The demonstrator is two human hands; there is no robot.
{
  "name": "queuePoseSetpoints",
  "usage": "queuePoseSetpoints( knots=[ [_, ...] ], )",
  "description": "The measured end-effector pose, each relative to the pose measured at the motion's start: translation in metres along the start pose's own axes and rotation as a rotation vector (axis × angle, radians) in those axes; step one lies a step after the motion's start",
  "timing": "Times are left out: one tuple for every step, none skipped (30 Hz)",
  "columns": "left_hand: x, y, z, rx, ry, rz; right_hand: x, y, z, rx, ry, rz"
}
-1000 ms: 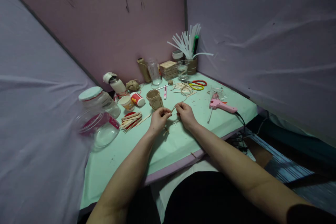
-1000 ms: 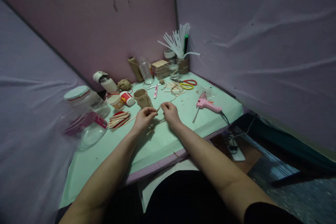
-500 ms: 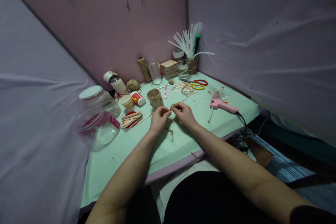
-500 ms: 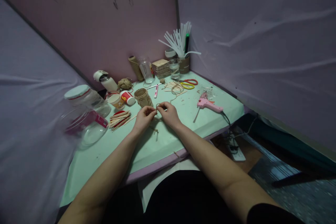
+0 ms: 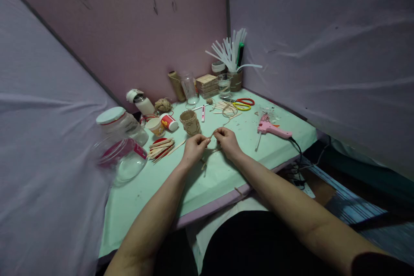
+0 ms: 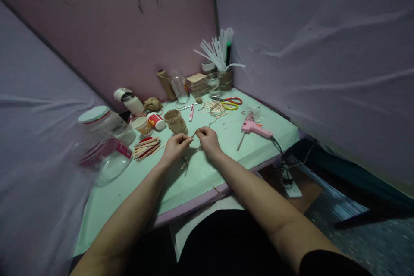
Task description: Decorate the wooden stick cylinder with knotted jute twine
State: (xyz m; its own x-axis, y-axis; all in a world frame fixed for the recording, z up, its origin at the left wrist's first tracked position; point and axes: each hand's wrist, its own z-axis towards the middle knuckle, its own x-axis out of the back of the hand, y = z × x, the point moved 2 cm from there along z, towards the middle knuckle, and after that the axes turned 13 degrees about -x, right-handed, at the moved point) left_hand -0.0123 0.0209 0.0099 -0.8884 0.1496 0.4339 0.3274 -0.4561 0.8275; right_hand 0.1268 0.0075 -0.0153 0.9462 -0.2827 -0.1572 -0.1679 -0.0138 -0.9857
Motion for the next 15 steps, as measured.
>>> queuePoseSetpoints(
  knots=[
    [0.0, -0.0009, -0.0001, 0.007, 0.004, -0.004, -0.0002, -0.0005, -0.0003, -0.001, -0.013, -0.007],
    [-0.0001, -0.0017, 0.0, 0.01, 0.012, -0.012, -0.0003, -0.0014, -0.0007, 0.005, -0.024, -0.019],
    [-0.0001, -0.0022, 0.0, 0.008, 0.025, -0.023, -0.0003, -0.0026, -0.0012, 0.017, -0.031, -0.035],
    [-0.0001, -0.0023, 0.0001, 0.001, 0.042, -0.033, -0.0002, -0.0039, -0.0017, 0.033, -0.032, -0.049],
    [-0.0001, -0.0022, 0.0001, -0.008, 0.06, -0.039, -0.0003, -0.0051, -0.0022, 0.053, -0.031, -0.06],
    [-0.0001, -0.0018, 0.0001, -0.019, 0.075, -0.039, -0.0004, -0.0061, -0.0026, 0.072, -0.032, -0.07],
    [-0.0001, -0.0012, 0.0001, -0.028, 0.088, -0.032, -0.0006, -0.0067, -0.003, 0.091, -0.035, -0.077],
    [0.0, -0.0006, 0.0, -0.036, 0.098, -0.021, -0.001, -0.0069, -0.0033, 0.11, -0.04, -0.084],
    [0.0001, 0.0, -0.0002, -0.045, 0.105, -0.008, -0.0013, -0.0067, -0.0034, 0.131, -0.044, -0.092],
    [0.0003, 0.0006, -0.0003, -0.054, 0.111, 0.006, -0.0017, -0.0063, -0.0035, 0.154, -0.048, -0.104],
    [0.0006, 0.0011, -0.0005, -0.065, 0.117, 0.015, -0.002, -0.0058, -0.0036, 0.184, -0.048, -0.118],
    [0.0008, 0.0015, -0.0007, -0.076, 0.125, 0.021, -0.0022, -0.0053, -0.0037, 0.22, -0.045, -0.136],
    [0.0011, 0.0019, -0.0009, -0.085, 0.132, 0.021, -0.0024, -0.005, -0.0041, 0.259, -0.042, -0.158],
    [0.0012, 0.0021, -0.0011, -0.092, 0.14, 0.018, -0.0026, -0.0048, -0.0047, 0.299, -0.04, -0.182],
    [0.0013, 0.0023, -0.0014, -0.096, 0.147, 0.013, -0.0028, -0.0049, -0.0054, 0.335, -0.042, -0.206]
  ],
)
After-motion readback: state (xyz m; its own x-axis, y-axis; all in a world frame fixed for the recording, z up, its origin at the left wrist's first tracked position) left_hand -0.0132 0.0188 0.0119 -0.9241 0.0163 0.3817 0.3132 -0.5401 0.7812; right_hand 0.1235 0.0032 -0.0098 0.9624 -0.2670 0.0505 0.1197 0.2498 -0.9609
